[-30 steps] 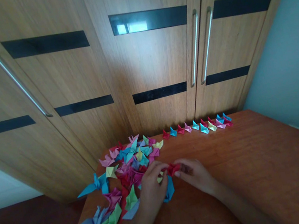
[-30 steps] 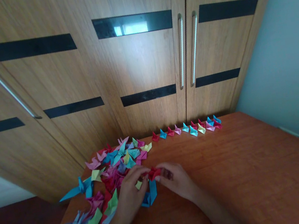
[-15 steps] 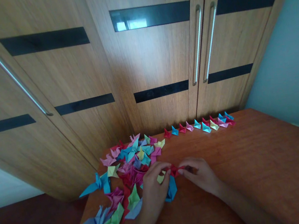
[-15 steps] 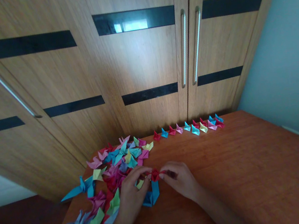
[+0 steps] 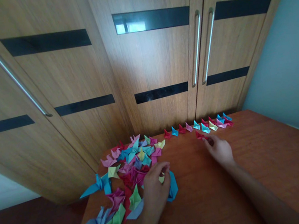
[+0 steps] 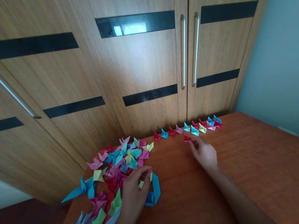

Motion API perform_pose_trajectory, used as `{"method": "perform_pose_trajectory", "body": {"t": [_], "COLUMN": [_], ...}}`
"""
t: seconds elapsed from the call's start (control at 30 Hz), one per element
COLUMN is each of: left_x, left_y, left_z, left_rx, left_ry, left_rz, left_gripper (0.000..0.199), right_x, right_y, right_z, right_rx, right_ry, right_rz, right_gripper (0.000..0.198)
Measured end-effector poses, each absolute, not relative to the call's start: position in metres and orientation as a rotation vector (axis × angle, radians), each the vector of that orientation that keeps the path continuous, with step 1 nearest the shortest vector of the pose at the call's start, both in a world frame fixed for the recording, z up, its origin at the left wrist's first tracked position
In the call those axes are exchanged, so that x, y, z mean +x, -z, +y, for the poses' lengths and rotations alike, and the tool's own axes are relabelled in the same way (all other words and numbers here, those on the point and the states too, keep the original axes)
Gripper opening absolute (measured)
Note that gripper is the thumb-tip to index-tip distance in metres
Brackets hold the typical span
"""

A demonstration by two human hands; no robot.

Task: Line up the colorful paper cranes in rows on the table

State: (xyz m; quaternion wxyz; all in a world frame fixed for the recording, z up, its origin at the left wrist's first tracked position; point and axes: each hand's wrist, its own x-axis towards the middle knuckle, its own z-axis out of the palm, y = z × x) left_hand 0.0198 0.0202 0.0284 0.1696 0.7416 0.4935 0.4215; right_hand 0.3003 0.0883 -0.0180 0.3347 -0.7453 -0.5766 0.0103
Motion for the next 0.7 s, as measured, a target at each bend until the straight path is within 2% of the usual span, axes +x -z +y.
{"method": "perform_pose_trajectory", "body": {"t": [0.23,0.7], "left_x": [0.021,0.02], "left_y": [-0.03,-0.027], "left_z": [0.017,0.017], "left_rx": [2.143,2.131], "left_ry": [-1.18,-1.151], "left_rz": [1.381,1.428], "left_gripper": [0.019,0.022], "right_x": [0.302,0.299], "right_y": [0.023,0.025], "right_z": [0.122,0.151], "right_rx": [-2.408,-2.427], "right_ry": [-0.037,-0.035], "right_rz": [-1.647,-1.633], "right_gripper": [0.038,0.039]}}
